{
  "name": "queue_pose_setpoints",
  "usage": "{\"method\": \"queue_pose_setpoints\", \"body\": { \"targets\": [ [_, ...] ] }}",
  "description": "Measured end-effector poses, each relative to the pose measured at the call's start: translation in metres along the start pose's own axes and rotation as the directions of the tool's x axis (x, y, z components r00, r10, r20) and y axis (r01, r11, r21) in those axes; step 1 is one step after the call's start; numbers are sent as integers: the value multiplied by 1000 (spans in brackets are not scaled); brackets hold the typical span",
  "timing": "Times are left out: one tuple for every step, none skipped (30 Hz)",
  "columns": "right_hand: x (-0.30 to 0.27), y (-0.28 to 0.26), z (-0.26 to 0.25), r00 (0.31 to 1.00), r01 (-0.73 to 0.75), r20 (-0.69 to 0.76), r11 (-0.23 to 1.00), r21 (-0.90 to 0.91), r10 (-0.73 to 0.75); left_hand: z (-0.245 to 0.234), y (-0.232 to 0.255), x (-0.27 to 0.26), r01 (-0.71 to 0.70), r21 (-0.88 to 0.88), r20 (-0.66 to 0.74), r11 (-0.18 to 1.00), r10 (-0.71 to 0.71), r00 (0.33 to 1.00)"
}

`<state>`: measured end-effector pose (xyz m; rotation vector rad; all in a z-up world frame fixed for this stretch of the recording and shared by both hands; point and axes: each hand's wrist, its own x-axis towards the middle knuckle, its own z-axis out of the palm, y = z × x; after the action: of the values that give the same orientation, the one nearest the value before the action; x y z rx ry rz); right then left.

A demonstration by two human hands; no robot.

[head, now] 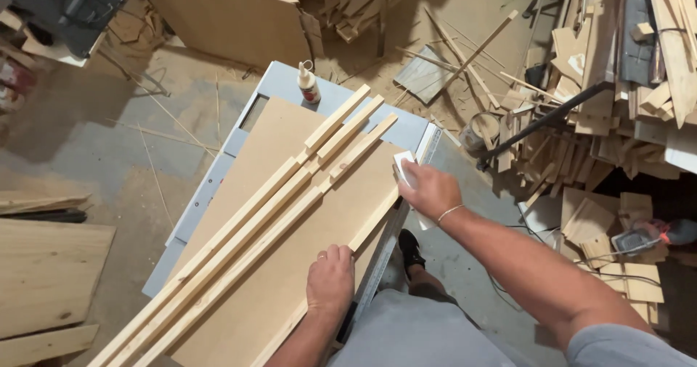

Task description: Organizing notched wooden slats and applying glue or cleaning joints on a workbench

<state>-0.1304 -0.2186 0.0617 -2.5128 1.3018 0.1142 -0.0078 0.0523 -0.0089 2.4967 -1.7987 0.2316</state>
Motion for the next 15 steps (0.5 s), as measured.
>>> {"method": "queue_pose_setpoints", "body": {
  "targets": [
    [-18,-28,-10,1000,6,3,1000,-6,-6,-2,2,-3,8,-3,0,1000,-8,1000],
    [-34,-55,-21,993,-33,113,998,61,26,-3,1,-1,7,-2,1,1000,-7,1000],
    [-49,-82,-32,973,-78,224,989,122,49,-4,1,1,6,0,3,1000,-6,1000],
    [-49,-75,-13,974,-74,220,990,123,45,0,0,3,8,3,-2,1000,-8,1000],
    [-48,-66,8,981,106,150,989,105,-121,3,-1,4,8,-10,17,1000,-8,1000],
    [-53,-58,30,957,270,91,960,80,-277,6,0,0,0,-26,47,1000,1,999],
    [-40,-47,14,958,263,95,961,86,-270,4,-2,-3,-6,-26,54,1000,8,999],
    [-24,-35,-4,978,127,165,992,-3,-124,4,-1,-2,1,-31,37,1000,0,999],
    [-7,-23,-23,976,-8,218,995,-101,29,3,0,-1,9,-35,19,999,-8,1000],
    [-11,-29,-26,976,0,217,995,-102,23,3,-1,-1,15,-33,17,999,-15,1000],
    [-14,-34,-29,984,-6,178,997,-78,20,2,0,-1,21,-25,10,999,-21,1000],
    [-20,-37,-32,990,-23,141,998,-52,30,1,2,0,16,-21,5,1000,-16,1000],
    [-29,-39,-14,989,-28,142,998,-52,35,-5,0,5,12,-23,7,1000,-11,1000],
    [-42,-41,7,991,115,65,993,10,-116,-11,-1,5,1,-42,9,999,0,1000],
    [-55,-42,26,966,259,-20,964,61,-258,-19,-1,5,-10,-61,10,998,11,1000]
  ]
}}
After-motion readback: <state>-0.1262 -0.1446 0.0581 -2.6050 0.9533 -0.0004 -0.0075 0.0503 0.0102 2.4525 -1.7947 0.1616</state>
